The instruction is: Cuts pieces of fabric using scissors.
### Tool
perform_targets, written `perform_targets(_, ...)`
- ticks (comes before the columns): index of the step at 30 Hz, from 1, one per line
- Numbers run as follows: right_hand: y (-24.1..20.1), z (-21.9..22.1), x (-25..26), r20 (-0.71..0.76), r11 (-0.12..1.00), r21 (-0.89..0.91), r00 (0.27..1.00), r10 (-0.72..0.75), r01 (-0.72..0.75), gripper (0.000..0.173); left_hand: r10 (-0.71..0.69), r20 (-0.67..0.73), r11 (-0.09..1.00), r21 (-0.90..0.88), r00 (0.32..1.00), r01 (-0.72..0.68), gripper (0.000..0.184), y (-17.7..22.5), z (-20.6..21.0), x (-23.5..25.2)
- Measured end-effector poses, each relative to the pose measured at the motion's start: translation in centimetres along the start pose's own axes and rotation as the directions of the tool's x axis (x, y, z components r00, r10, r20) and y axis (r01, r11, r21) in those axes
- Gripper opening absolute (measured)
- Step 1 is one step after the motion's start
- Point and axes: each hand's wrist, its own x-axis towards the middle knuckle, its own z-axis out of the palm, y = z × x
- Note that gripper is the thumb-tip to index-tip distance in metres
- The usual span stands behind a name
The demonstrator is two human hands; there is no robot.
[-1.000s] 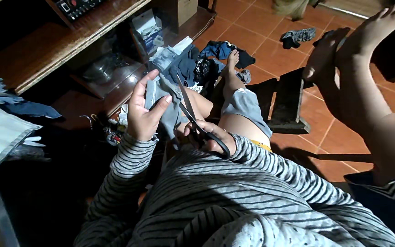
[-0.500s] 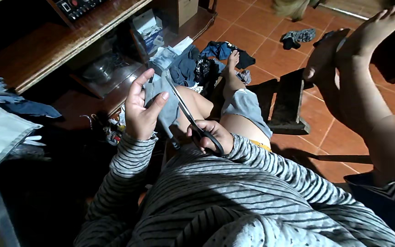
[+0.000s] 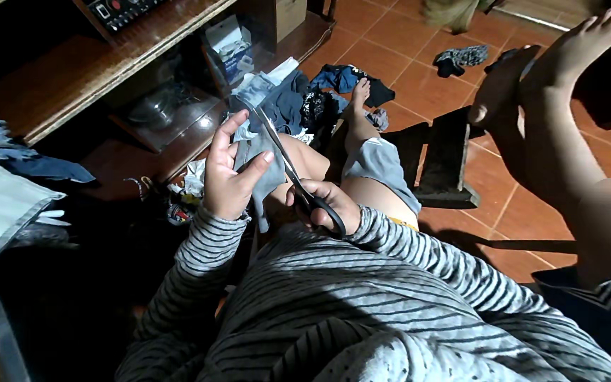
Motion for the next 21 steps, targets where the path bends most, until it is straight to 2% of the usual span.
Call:
perform_targets(6,-0.3,0.1,0.2,-0.059,0.999,0.027,0.998,0.035,-0.034,0.052,0.044,0.018,0.999,0.013,0.999,-0.044,0.07,0.5,-0.5,0.0)
perform_targets(9,-0.3,-0.4,-0.1,-0.07,0.999,0.041,0.997,0.027,-0.024,0.06,0.028,0.024,0.996,0.084,0.999,-0.03,0.062,1.5,-1.9,0.8)
perform_targets(12,0.0,-1.5,-0.5,-0.081,0.998,0.056,0.996,0.037,-0.032,0.068,-0.016,-0.006,0.979,0.205,1.0,0.017,0.049,4.6,-4.6,2.7)
perform_targets(15,0.4,-2.4,-0.9,-0.067,0.994,0.113,0.998,0.013,-0.005,0.069,0.06,-0.046,0.952,0.303,0.997,-0.044,0.043,8.4,-7.2,4.9)
perform_targets(18,0.7,-2.6,-1.1,-0.056,0.992,0.127,0.998,-0.005,0.012,0.069,0.161,0.046,0.848,0.504,0.986,-0.162,0.033,13.6,-9.2,6.8)
perform_targets(21,0.9,-2.6,-1.3,-0.036,0.989,0.143,0.999,-0.019,0.024,0.066,0.125,0.225,0.619,0.743,0.966,-0.253,0.02,20.5,-10.9,7.8)
